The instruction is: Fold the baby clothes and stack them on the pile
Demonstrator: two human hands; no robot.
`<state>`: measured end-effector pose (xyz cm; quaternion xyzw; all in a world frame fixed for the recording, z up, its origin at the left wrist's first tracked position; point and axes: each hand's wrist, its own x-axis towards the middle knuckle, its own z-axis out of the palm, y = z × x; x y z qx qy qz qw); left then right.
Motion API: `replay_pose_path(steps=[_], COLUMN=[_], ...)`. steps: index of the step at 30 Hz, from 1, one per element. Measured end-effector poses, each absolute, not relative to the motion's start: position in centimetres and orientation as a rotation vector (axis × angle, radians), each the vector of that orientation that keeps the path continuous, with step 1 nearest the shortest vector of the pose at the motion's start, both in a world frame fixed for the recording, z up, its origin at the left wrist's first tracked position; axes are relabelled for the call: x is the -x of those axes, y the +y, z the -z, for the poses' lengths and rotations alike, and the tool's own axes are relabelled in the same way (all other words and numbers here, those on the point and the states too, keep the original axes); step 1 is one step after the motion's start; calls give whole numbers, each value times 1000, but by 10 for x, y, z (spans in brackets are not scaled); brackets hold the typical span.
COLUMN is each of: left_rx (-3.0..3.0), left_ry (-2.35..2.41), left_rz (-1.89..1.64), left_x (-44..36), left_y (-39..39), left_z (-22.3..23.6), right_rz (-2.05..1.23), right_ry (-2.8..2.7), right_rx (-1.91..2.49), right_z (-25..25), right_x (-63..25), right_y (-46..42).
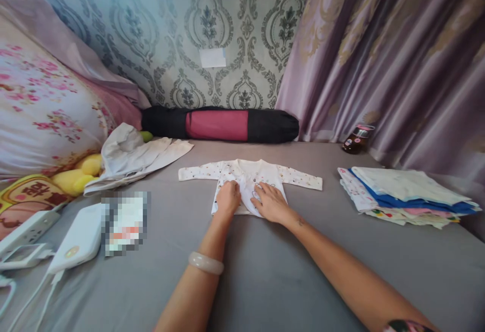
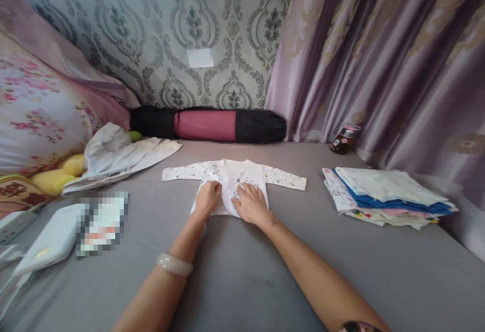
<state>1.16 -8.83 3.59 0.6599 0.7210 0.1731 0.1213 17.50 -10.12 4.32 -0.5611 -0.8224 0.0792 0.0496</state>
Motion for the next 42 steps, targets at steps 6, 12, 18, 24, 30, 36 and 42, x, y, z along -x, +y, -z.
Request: replay_pose_path(steps=[6, 12, 18, 24, 30, 36, 42], left_rx=[-2062, -2035, -1987, -2198, -2128, -2152, -2184], left_ry=[2086, 2175, 2175, 1960, 1980, 2009, 1917], left_rz=[-574, -640, -565, -570, -387, -369, -321], left_x=[-12, -3, 1, 0, -7, -10, -7], left_y=[-90, -83, -78, -72, -72, -76, -78], left_z=[-33, -34, -31, -22, -13, -12, -19], right_rz=[-236, -423, -586, -662, -244, -118, 6], right_ry=[-2388, -2296, -2349, -2378, -2399, -2430, -2464], right_rx=[1859, 2014, 2153, 2132, 2069, 2041, 1870], right_z=[-76, -79, -72, -69, -66, -60, -64], right_x=[-155, -118, -104, -105, -111, -115, -106], right_y=[-36, 18, 47, 50, 39, 35, 25])
